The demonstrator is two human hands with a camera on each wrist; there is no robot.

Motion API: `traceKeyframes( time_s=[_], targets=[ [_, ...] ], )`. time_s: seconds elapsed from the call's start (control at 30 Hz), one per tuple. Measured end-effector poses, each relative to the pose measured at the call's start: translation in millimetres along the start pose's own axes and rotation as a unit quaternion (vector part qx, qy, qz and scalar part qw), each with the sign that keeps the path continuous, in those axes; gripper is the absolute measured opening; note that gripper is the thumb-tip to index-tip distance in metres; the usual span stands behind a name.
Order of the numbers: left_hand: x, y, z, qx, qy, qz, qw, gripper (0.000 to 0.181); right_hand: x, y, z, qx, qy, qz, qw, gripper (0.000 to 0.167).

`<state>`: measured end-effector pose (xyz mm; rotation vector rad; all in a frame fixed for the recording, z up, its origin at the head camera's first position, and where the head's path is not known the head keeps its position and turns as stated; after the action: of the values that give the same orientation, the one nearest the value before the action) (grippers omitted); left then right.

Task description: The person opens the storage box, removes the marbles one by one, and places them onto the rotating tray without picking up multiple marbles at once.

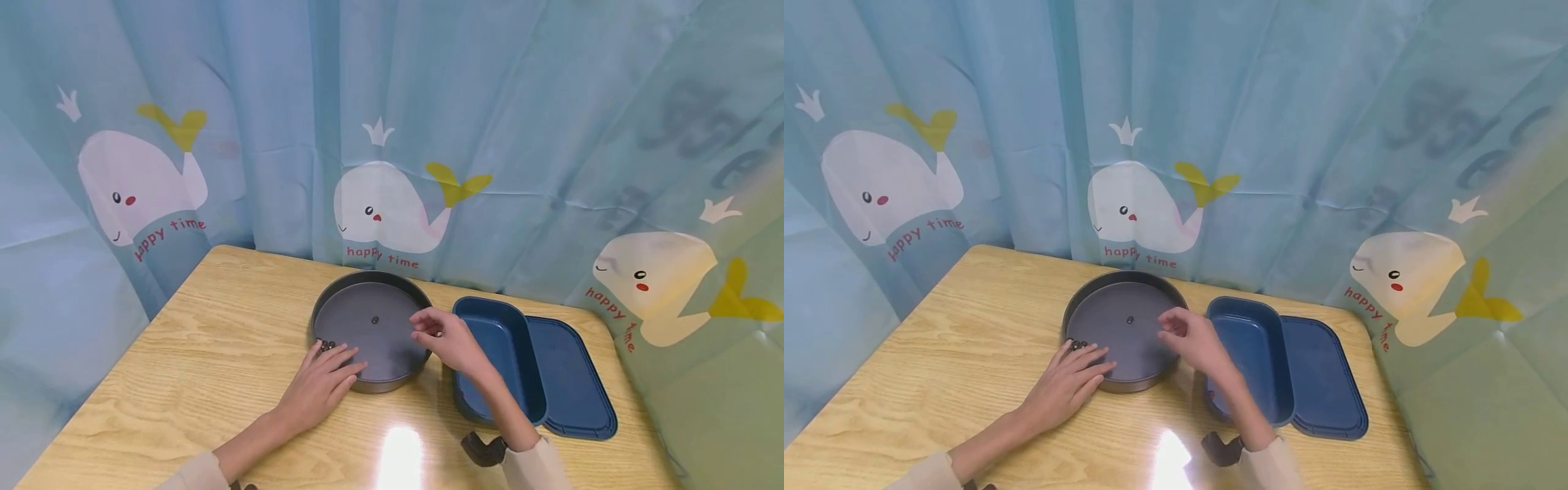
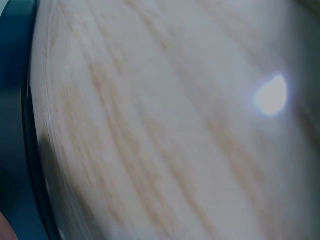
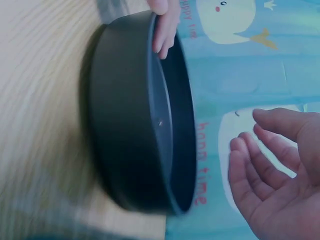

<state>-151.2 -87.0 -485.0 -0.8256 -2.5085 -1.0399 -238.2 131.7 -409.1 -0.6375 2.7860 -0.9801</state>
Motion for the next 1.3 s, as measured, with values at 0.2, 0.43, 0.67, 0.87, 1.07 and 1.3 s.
traceKeyframes(
  time_s=[0.2,0.43,0.67,0.87,1.07,1.3],
  targets=[
    [-1.6,1.2,1.1,0.001,0.002,0.004,1.0,0.029,-33.3,29.8,-20.6,-0.02,0.031,0.019,0.9991,0.009],
    [-1.2,2.8,-1.7,0.001,0.005,0.006,1.0,0.029,-60.6,67.9,-27.3,-0.018,0.008,0.064,0.9978,0.008],
    [-0.3,2.3,-2.1,0.0,0.004,0.004,1.0,0.029,-66.8,98.5,-11.7,0.004,-0.051,0.086,0.995,0.015],
    [-0.7,1.8,-1.3,0.002,0.005,0.008,1.0,0.029,-69.0,105.9,3.3,0.028,-0.122,0.08,0.989,0.021],
    [-0.9,0.8,-0.3,0.005,0.002,0.005,1.0,0.029,-70.4,102.1,11.4,0.001,-0.162,0.051,0.9855,0.023],
    [-0.1,1.6,-0.7,0.003,-0.003,-0.001,1.0,0.029,-70.0,104.7,16.6,-0.047,-0.152,0.034,0.9868,0.012]
  ],
)
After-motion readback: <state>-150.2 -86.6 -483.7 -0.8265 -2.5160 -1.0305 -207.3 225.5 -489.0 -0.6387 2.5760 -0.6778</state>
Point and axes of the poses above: each hand's wrist, its own x-axis towards the middle knuckle, its own z-axis out of the palm, y = z × x, the point moved 6 cm from there along x, towards the middle knuckle, and after that the axes turned 14 degrees about -x, right-handed, at the moved point
